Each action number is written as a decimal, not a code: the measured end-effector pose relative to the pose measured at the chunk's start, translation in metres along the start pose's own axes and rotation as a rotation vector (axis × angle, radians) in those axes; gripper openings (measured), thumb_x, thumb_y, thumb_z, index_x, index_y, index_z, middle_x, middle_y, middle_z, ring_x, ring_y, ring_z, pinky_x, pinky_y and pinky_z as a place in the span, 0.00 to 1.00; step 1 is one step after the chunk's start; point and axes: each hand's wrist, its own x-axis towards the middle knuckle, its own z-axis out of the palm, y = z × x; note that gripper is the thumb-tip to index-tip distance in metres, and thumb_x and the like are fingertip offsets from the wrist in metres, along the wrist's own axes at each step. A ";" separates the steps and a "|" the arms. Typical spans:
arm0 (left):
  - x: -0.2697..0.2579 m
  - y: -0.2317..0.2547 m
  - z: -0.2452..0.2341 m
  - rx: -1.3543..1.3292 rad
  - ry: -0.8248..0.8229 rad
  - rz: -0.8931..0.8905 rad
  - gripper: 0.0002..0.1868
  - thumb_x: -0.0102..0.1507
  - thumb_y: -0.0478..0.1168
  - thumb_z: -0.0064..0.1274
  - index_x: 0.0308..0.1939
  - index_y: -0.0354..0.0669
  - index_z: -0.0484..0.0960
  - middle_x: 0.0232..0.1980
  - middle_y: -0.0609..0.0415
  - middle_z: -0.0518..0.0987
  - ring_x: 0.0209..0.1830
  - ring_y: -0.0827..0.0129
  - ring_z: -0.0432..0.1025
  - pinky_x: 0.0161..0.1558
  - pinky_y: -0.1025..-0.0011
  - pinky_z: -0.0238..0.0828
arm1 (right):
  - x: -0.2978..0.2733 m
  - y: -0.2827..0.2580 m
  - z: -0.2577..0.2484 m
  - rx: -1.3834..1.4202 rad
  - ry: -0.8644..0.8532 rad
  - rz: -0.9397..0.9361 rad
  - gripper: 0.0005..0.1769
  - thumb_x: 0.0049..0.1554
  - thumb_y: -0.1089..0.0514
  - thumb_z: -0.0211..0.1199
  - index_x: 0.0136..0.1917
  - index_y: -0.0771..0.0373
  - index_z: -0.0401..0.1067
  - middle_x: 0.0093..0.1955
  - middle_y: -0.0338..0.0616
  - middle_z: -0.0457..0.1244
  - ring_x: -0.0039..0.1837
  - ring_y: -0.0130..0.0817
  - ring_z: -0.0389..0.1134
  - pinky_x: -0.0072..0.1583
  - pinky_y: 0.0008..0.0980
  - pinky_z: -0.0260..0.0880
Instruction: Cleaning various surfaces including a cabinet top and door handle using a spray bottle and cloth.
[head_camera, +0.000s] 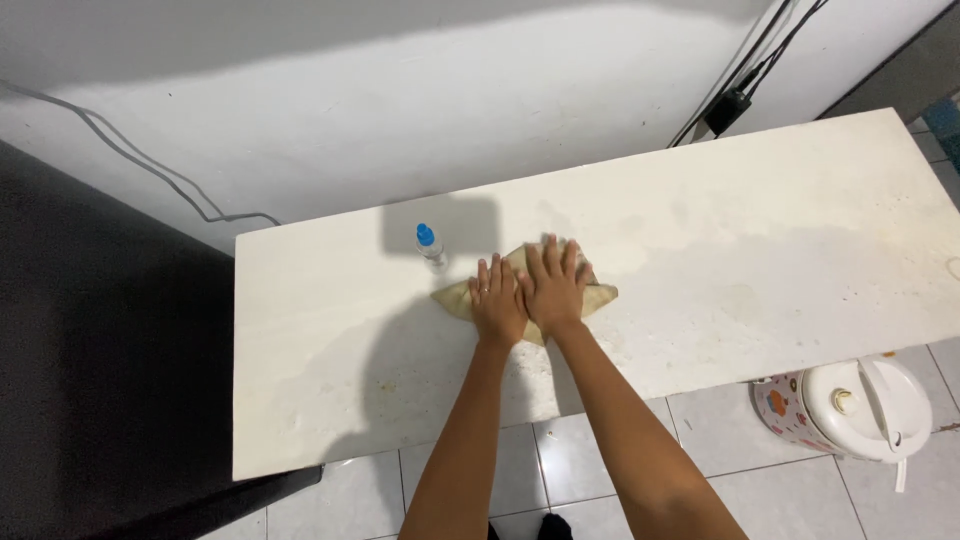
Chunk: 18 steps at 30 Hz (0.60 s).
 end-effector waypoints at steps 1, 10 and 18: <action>-0.001 0.002 0.000 0.001 0.000 -0.001 0.29 0.72 0.49 0.37 0.72 0.34 0.67 0.78 0.43 0.62 0.80 0.46 0.49 0.73 0.44 0.42 | -0.001 0.001 0.010 0.000 0.000 -0.001 0.35 0.66 0.34 0.38 0.82 0.45 0.46 0.86 0.47 0.35 0.85 0.57 0.29 0.76 0.67 0.31; 0.011 0.000 0.025 0.021 0.042 -0.033 0.26 0.74 0.46 0.38 0.71 0.32 0.68 0.79 0.41 0.61 0.84 0.49 0.46 0.78 0.45 0.40 | 0.026 0.012 0.074 -0.017 0.121 0.042 0.35 0.67 0.34 0.31 0.83 0.42 0.44 0.87 0.42 0.33 0.84 0.59 0.26 0.78 0.61 0.24; -0.007 -0.001 0.031 -0.029 -0.003 -0.023 0.27 0.69 0.35 0.43 0.73 0.31 0.69 0.78 0.38 0.63 0.83 0.52 0.50 0.78 0.50 0.42 | 0.004 0.015 0.084 0.215 0.399 -0.212 0.21 0.62 0.63 0.55 0.68 0.63 0.70 0.78 0.52 0.58 0.80 0.55 0.54 0.79 0.55 0.49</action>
